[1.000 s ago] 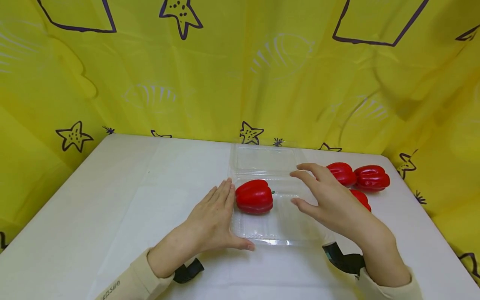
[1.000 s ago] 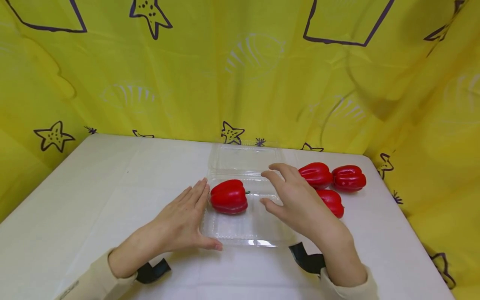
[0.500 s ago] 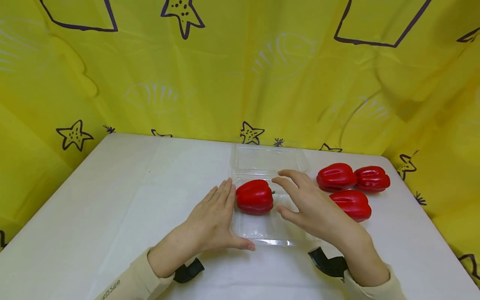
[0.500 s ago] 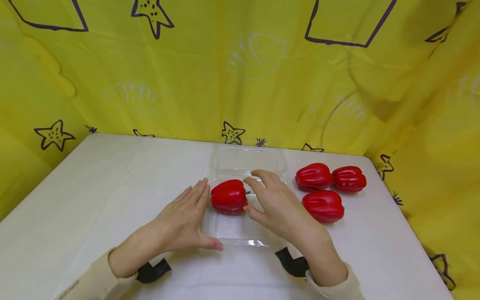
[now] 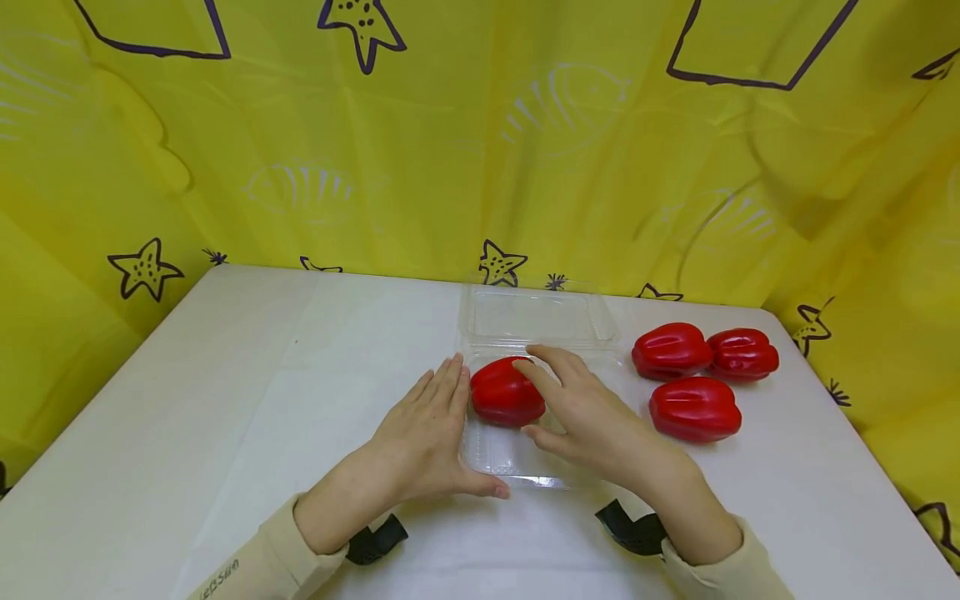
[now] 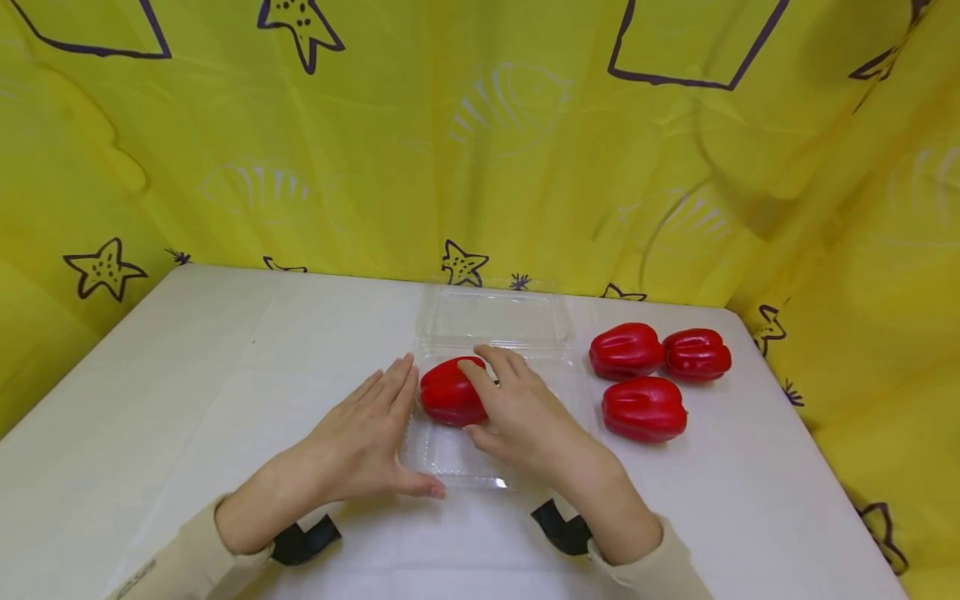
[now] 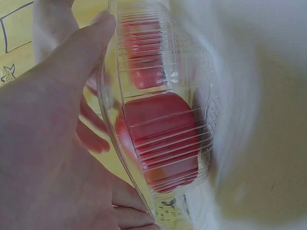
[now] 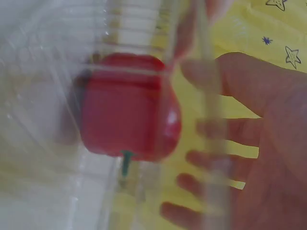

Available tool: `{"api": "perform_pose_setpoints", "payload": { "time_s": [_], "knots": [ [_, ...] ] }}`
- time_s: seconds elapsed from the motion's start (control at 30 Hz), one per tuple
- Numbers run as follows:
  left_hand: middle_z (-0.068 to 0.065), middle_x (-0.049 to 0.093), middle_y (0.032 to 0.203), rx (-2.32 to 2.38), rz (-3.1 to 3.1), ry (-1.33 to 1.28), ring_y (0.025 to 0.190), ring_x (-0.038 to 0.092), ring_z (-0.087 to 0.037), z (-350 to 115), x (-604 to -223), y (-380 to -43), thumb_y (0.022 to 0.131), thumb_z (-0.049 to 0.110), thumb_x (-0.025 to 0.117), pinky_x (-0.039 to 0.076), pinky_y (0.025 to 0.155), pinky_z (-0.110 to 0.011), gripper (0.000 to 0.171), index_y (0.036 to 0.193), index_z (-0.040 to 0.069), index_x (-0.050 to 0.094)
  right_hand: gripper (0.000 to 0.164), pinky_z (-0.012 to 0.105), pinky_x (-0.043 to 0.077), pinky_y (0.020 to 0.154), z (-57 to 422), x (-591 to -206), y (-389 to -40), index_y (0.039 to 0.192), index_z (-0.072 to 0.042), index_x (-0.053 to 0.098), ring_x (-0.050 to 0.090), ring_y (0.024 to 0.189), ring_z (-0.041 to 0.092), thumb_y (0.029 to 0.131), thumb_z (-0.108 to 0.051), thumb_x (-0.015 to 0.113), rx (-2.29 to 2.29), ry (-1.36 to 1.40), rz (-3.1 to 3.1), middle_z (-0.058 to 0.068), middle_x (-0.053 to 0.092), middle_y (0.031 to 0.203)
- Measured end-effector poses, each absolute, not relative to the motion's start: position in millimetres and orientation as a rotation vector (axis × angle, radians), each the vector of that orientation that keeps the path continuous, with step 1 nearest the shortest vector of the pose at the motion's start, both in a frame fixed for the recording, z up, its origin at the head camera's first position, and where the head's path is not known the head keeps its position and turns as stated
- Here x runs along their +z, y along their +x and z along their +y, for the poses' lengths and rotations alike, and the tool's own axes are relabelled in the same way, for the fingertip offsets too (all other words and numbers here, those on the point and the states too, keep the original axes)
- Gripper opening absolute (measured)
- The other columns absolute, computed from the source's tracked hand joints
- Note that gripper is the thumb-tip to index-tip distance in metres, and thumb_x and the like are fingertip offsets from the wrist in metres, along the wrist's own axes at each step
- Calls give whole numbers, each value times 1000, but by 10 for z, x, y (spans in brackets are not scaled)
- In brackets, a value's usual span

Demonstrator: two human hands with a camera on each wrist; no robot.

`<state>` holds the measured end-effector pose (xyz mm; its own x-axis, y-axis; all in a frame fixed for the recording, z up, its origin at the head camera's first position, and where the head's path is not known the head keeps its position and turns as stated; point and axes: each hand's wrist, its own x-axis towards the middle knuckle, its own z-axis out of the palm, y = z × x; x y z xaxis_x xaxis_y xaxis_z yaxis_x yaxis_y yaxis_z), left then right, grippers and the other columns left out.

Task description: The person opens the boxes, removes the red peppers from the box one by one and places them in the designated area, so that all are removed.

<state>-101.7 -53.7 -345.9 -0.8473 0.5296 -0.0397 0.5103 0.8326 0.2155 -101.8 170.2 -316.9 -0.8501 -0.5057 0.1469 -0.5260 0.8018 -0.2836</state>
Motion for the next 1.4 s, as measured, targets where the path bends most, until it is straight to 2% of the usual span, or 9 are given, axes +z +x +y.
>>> {"api": "perform_pose_setpoints", "payload": {
  "time_s": [0.13, 0.43, 0.77, 1.17, 1.4],
  "knots": [
    [-19, 20, 164, 291, 2915, 834, 154, 18, -31, -533, -3457, -1021, 65, 86, 64, 19, 125, -45, 133, 154, -4, 24, 71, 51, 50, 103, 1645, -3245, -1034, 144, -7, 49, 41, 139, 35, 81, -22, 80, 488, 853, -2933, 17, 39, 152],
    [-20, 19, 164, 281, 2914, 841, 154, 17, -31, -539, -3451, -1016, 65, 87, 62, 18, 126, -46, 133, 154, -5, 24, 72, 49, 52, 101, 1577, -3361, -1078, 142, -9, 50, 37, 141, 33, 78, -18, 81, 463, 876, -2885, 14, 38, 152],
    [-20, 20, 164, 292, 2932, 857, 154, 18, -31, -547, -3447, -1010, 66, 87, 63, 19, 125, -45, 134, 154, -6, 24, 66, 46, 49, 106, 1496, -3476, -1137, 139, -11, 53, 39, 139, 28, 78, -15, 81, 458, 899, -2818, 11, 46, 146],
    [-20, 18, 164, 285, 2906, 849, 155, 15, -29, -540, -3441, -1020, 65, 88, 61, 18, 126, -46, 134, 154, -5, 23, 72, 44, 57, 93, 1503, -3532, -1151, 144, -12, 48, 41, 133, 29, 81, -25, 82, 469, 759, -2869, 12, 45, 141],
    [-20, 18, 164, 280, 2911, 845, 155, 15, -29, -539, -3439, -1022, 65, 87, 61, 18, 126, -45, 134, 154, -5, 23, 69, 46, 58, 92, 1547, -3488, -1146, 141, -12, 51, 45, 129, 28, 81, -22, 83, 526, 772, -2896, 10, 46, 138]
  ]
}}
